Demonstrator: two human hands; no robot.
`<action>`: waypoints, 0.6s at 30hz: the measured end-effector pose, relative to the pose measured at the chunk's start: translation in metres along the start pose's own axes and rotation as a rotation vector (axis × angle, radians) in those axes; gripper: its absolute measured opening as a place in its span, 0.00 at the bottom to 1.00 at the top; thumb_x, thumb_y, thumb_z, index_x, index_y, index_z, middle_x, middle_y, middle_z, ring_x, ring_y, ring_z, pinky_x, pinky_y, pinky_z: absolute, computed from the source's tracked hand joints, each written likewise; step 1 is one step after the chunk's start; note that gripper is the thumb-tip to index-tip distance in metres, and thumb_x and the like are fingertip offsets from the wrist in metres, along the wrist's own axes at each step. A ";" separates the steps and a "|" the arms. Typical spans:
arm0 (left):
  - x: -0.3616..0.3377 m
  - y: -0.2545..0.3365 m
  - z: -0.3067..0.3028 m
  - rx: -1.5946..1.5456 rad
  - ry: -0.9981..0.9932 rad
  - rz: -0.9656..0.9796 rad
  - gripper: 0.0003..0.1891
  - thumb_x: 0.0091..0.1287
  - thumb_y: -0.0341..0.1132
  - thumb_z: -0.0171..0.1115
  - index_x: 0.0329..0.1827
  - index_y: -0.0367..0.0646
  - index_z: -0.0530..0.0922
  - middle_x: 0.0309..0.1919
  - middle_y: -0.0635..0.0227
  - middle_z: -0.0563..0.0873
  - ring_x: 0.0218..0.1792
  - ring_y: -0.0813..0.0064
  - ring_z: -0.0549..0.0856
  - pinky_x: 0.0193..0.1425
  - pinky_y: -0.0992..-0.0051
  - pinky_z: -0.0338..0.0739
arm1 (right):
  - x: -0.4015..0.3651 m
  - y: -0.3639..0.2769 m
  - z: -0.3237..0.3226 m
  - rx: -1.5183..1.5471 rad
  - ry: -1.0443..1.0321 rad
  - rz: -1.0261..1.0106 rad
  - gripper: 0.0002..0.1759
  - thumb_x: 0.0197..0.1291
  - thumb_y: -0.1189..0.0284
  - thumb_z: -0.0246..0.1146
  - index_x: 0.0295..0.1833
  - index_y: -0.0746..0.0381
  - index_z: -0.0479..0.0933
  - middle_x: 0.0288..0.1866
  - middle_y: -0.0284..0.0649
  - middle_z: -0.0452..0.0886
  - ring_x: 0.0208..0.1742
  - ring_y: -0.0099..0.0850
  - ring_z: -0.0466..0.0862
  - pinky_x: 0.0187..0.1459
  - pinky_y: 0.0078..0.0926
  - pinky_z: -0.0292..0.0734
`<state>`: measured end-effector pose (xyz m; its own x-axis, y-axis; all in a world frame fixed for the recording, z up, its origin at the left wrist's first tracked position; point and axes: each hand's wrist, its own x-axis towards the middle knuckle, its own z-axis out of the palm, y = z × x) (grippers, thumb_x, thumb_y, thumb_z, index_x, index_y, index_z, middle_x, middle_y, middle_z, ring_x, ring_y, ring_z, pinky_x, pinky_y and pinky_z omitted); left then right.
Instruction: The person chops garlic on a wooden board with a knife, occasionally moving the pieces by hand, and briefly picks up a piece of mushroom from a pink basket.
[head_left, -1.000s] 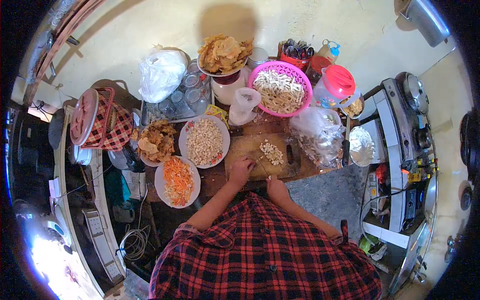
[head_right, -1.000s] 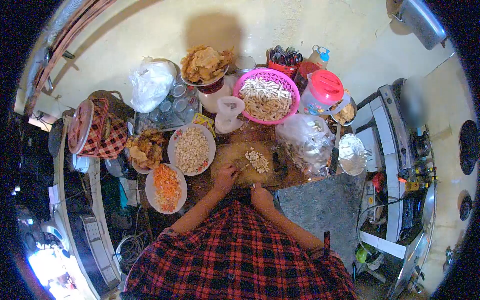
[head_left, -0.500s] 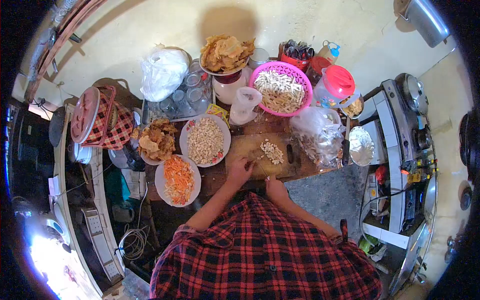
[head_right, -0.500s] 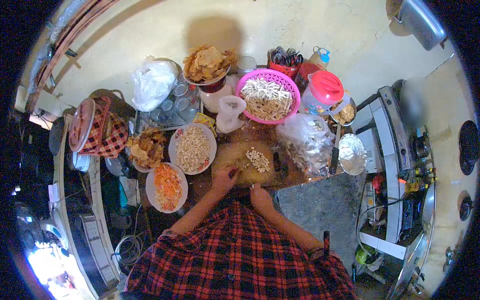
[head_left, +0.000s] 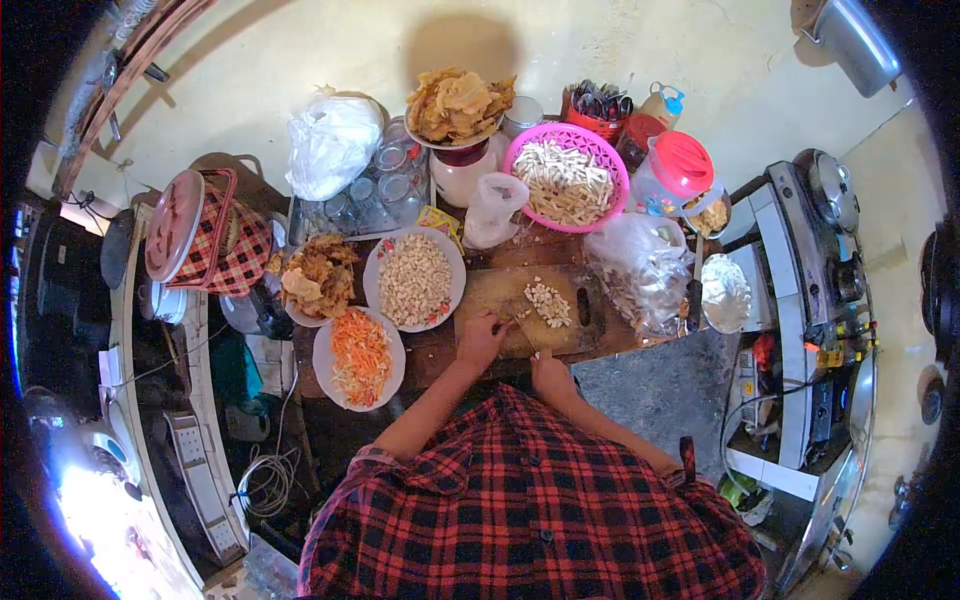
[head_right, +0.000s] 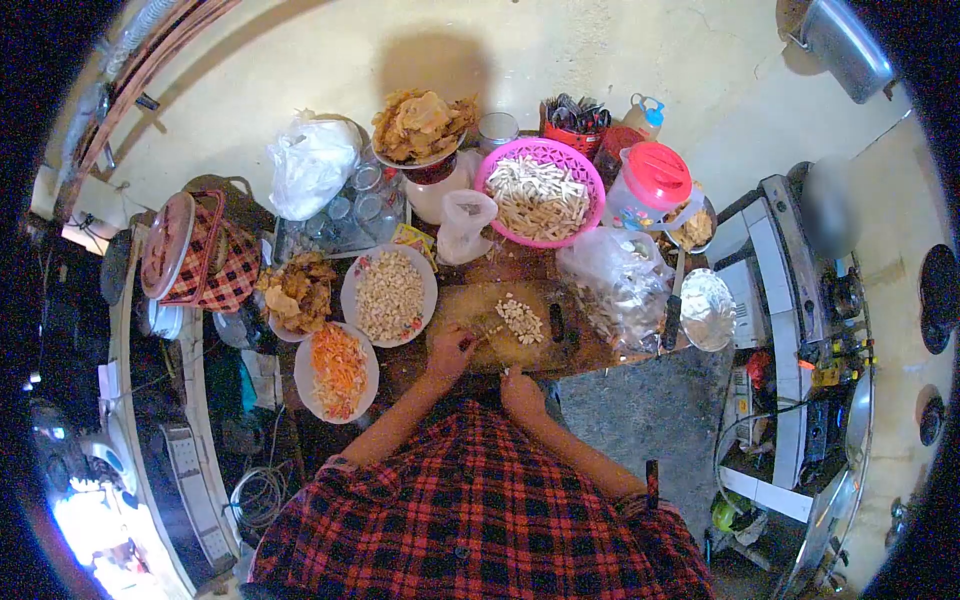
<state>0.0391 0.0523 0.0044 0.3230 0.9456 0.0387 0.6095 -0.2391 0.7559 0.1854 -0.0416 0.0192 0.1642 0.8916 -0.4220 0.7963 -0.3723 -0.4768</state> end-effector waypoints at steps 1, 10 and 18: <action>0.000 0.001 -0.001 -0.021 0.010 0.030 0.08 0.55 0.33 0.62 0.29 0.35 0.80 0.33 0.54 0.80 0.34 0.55 0.80 0.41 0.65 0.75 | 0.000 0.000 0.000 0.003 0.002 0.005 0.17 0.63 0.63 0.49 0.40 0.69 0.65 0.27 0.61 0.77 0.32 0.57 0.78 0.34 0.53 0.72; 0.000 -0.003 0.001 -0.022 0.036 0.071 0.07 0.52 0.31 0.63 0.28 0.36 0.80 0.30 0.55 0.80 0.33 0.56 0.81 0.41 0.65 0.74 | 0.002 0.000 0.002 -0.031 -0.020 -0.011 0.17 0.63 0.64 0.49 0.42 0.70 0.64 0.25 0.60 0.76 0.30 0.56 0.78 0.32 0.52 0.72; 0.003 -0.022 0.010 -0.049 0.021 0.107 0.07 0.51 0.31 0.64 0.28 0.36 0.79 0.29 0.55 0.79 0.31 0.55 0.79 0.38 0.64 0.74 | 0.004 0.002 0.008 -0.005 0.048 -0.079 0.17 0.63 0.64 0.49 0.42 0.70 0.65 0.23 0.60 0.76 0.28 0.56 0.79 0.29 0.51 0.73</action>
<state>0.0342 0.0578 -0.0186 0.3687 0.9198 0.1343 0.5359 -0.3284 0.7778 0.1831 -0.0409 0.0110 0.1286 0.9294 -0.3459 0.8109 -0.2993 -0.5028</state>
